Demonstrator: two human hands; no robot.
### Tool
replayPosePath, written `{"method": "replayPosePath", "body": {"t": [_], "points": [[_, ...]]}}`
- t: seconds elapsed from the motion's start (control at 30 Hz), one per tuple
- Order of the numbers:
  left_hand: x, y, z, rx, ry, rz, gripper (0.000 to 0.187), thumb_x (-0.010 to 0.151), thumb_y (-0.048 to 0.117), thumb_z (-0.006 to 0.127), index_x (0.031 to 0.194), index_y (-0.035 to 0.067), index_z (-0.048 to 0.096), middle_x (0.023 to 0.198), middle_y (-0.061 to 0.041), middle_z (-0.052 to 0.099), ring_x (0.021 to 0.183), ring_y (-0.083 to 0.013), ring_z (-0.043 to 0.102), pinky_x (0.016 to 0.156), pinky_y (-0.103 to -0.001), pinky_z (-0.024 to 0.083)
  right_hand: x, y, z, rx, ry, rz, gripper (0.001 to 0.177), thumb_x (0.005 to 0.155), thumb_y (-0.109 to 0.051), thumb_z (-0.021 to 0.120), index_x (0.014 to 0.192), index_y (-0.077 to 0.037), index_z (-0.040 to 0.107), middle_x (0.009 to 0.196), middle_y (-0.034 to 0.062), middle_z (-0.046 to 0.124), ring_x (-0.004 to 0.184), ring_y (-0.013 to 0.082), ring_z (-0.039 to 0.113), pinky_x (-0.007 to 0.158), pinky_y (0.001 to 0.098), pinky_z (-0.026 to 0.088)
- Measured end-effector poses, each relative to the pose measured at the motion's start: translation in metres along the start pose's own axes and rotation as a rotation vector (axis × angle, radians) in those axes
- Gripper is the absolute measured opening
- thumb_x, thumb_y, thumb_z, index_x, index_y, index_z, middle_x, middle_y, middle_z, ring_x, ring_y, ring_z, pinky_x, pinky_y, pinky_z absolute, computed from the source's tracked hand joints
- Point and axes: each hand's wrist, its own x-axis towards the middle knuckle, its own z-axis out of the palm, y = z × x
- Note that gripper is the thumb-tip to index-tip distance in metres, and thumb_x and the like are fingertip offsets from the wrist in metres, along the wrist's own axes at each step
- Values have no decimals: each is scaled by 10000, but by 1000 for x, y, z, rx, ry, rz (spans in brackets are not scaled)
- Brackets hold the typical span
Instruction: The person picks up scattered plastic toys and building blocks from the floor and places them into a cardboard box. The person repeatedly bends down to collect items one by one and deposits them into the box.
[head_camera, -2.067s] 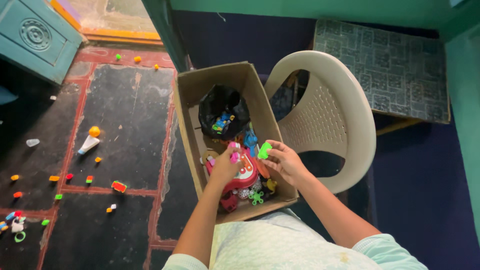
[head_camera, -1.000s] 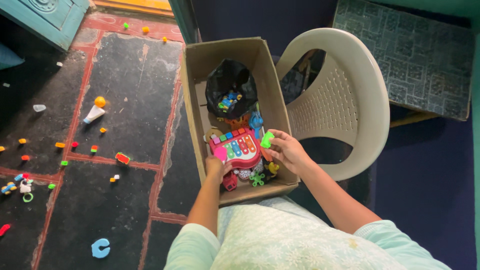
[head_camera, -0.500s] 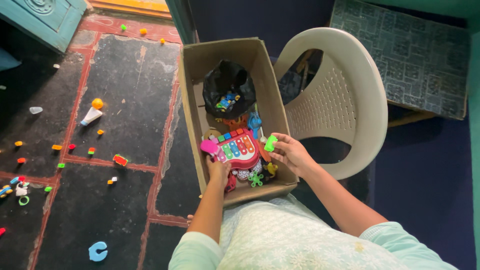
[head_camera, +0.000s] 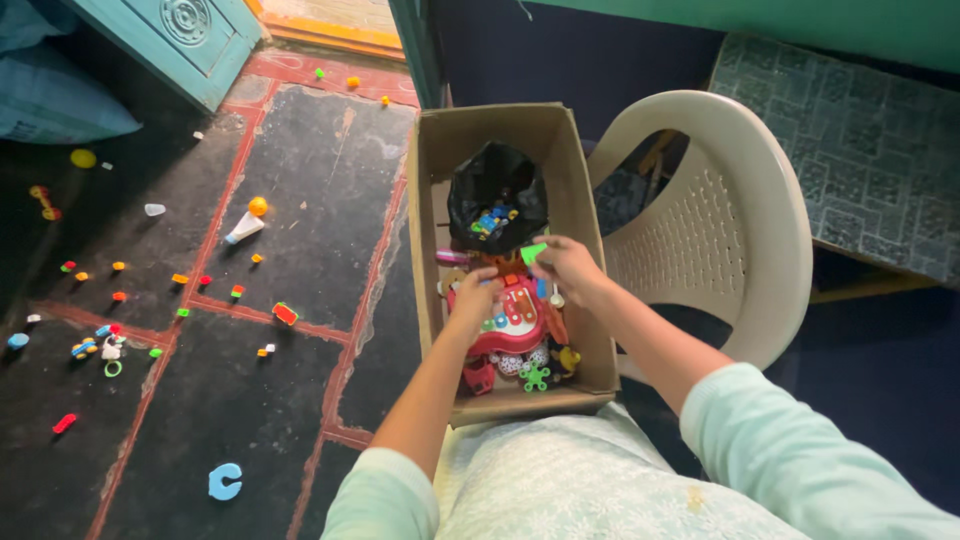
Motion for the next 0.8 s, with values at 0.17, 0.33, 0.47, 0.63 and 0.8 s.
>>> {"method": "replayPosePath", "body": {"t": [0.17, 0.33, 0.47, 0.63, 0.8], "points": [[40, 30, 14, 244, 54, 98, 467, 894, 116, 671, 1353, 77, 598, 959, -91, 699, 718, -153, 635, 594, -299, 525, 48, -26, 22, -420, 3, -154, 479, 909, 14, 673, 1387, -3, 647, 1171, 186, 685, 889, 159, 632, 700, 250, 497], [58, 40, 18, 373, 132, 178, 477, 880, 110, 677, 1349, 85, 593, 987, -68, 714, 711, -133, 644, 605, -293, 524, 76, -35, 27, -313, -61, -268, 646, 839, 59, 562, 1467, -81, 496, 1296, 44, 595, 949, 144, 620, 684, 264, 507], [36, 29, 9, 305, 113, 226, 463, 892, 98, 670, 1348, 47, 609, 962, -91, 727, 723, -127, 642, 630, -287, 528, 41, -6, 18, -149, -114, -186, 493, 904, 16, 614, 1395, -5, 577, 1155, 119, 659, 953, 171, 632, 788, 275, 547], [-25, 12, -14, 141, 134, 195, 406, 900, 101, 630, 1303, 50, 632, 979, -69, 705, 764, -129, 638, 625, -283, 519, -39, 44, 35, -281, -204, 14, 308, 919, -73, 687, 1220, -25, 645, 1059, 76, 695, 943, 172, 672, 837, 301, 553], [-96, -6, -63, -189, 148, 224, 326, 921, 85, 594, 1244, 51, 626, 1049, -41, 708, 854, -111, 657, 673, -249, 517, -65, 84, 85, -307, -378, 123, 230, 947, -72, 647, 1173, -29, 647, 1052, 47, 692, 935, 140, 699, 856, 302, 597]]}}
